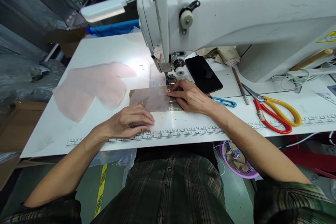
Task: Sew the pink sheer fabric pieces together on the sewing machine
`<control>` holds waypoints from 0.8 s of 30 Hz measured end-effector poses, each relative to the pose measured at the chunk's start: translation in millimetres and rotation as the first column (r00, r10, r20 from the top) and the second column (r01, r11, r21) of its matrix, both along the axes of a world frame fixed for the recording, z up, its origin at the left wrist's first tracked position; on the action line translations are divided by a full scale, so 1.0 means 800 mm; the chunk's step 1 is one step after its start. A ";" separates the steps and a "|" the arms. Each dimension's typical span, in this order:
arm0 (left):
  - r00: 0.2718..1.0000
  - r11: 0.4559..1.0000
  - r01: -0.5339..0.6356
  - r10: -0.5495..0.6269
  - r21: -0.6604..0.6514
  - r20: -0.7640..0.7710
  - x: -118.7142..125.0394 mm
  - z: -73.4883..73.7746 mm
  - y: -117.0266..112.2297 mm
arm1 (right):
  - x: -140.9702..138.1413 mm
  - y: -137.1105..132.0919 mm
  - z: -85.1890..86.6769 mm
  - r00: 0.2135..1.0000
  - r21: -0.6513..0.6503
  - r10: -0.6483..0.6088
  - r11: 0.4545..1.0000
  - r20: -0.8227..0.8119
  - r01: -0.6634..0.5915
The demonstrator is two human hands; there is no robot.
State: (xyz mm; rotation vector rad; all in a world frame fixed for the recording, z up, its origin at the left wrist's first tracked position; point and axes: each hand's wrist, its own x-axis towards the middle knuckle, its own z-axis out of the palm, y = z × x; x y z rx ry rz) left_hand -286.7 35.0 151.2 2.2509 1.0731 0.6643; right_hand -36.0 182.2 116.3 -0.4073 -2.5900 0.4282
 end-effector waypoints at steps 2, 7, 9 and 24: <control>1.000 0.999 0.016 -0.016 0.027 -0.009 0.000 -0.001 0.001 | 0.000 0.000 -0.001 1.000 -0.007 -0.002 1.000 -0.007 0.002; 1.000 0.996 0.021 -0.022 0.086 0.010 0.000 -0.002 0.000 | -0.001 -0.001 0.000 1.000 -0.010 -0.009 1.000 -0.025 0.009; 1.000 0.994 0.006 -0.008 0.105 0.018 0.000 -0.002 -0.001 | 0.000 0.000 0.002 1.000 -0.026 -0.004 1.000 -0.031 0.003; 0.995 0.995 -0.097 0.096 0.039 0.016 0.005 -0.001 0.000 | 0.002 0.005 -0.001 1.000 -0.006 0.015 1.000 -0.001 -0.015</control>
